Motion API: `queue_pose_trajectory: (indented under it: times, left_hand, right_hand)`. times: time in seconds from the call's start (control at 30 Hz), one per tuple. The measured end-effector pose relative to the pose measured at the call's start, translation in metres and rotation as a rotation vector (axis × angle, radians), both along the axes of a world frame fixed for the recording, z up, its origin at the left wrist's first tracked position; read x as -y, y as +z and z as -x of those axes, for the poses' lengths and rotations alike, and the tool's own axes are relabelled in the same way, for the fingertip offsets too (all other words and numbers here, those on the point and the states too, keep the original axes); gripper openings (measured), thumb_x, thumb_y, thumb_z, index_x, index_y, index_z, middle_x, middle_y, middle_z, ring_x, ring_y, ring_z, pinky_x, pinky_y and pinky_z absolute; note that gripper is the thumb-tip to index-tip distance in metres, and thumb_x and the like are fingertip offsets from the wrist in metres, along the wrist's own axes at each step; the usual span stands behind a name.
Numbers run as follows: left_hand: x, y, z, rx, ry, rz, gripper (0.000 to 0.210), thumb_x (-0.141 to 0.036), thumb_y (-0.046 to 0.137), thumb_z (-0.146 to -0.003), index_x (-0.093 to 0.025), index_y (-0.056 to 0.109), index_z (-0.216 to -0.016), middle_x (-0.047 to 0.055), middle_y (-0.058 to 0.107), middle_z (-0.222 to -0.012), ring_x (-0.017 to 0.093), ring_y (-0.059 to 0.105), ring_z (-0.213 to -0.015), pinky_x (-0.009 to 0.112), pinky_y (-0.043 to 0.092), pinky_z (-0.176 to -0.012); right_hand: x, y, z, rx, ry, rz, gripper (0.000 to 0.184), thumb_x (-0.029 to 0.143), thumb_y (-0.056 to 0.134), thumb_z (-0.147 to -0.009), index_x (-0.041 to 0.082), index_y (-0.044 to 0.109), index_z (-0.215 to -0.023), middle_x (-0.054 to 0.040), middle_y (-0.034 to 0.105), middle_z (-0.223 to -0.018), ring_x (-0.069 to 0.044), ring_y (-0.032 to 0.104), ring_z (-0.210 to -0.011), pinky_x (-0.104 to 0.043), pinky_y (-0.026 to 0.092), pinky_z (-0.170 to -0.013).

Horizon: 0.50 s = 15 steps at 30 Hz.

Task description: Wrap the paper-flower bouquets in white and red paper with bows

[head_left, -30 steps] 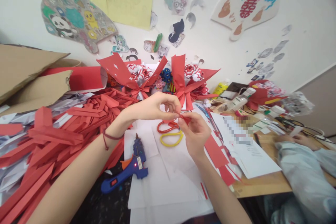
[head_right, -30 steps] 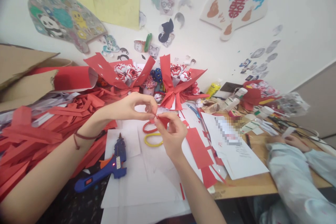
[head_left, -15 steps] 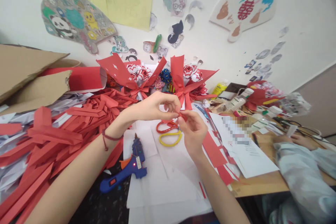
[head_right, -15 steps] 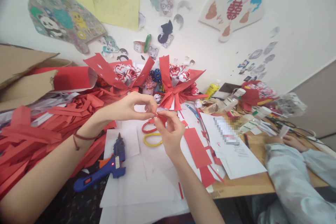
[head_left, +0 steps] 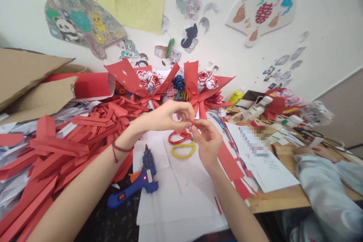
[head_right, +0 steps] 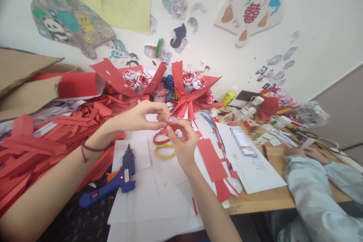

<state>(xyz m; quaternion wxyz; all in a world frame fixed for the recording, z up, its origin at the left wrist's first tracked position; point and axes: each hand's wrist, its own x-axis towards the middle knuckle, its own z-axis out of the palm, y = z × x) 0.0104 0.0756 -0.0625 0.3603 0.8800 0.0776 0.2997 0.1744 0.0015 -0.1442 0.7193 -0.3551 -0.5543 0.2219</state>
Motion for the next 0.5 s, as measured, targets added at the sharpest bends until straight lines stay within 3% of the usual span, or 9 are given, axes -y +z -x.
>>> queue_pose_trajectory:
  times: [0.5]
  left_hand:
    - [-0.0005,-0.0020,0.0001,0.003,-0.052,0.123,0.012,-0.025,0.063,-0.086,-0.014,0.060,-0.091,0.003,0.062,-0.084,0.011,0.058,-0.076,0.026,0.048,-0.073]
  right_hand:
    - [0.0005,0.0002,-0.0002,0.005,0.022,0.000,0.014,0.017,0.074,-0.080,0.022,0.071,-0.093,-0.0019,0.067,-0.090,-0.015,0.063,-0.085,-0.028,0.053,-0.080]
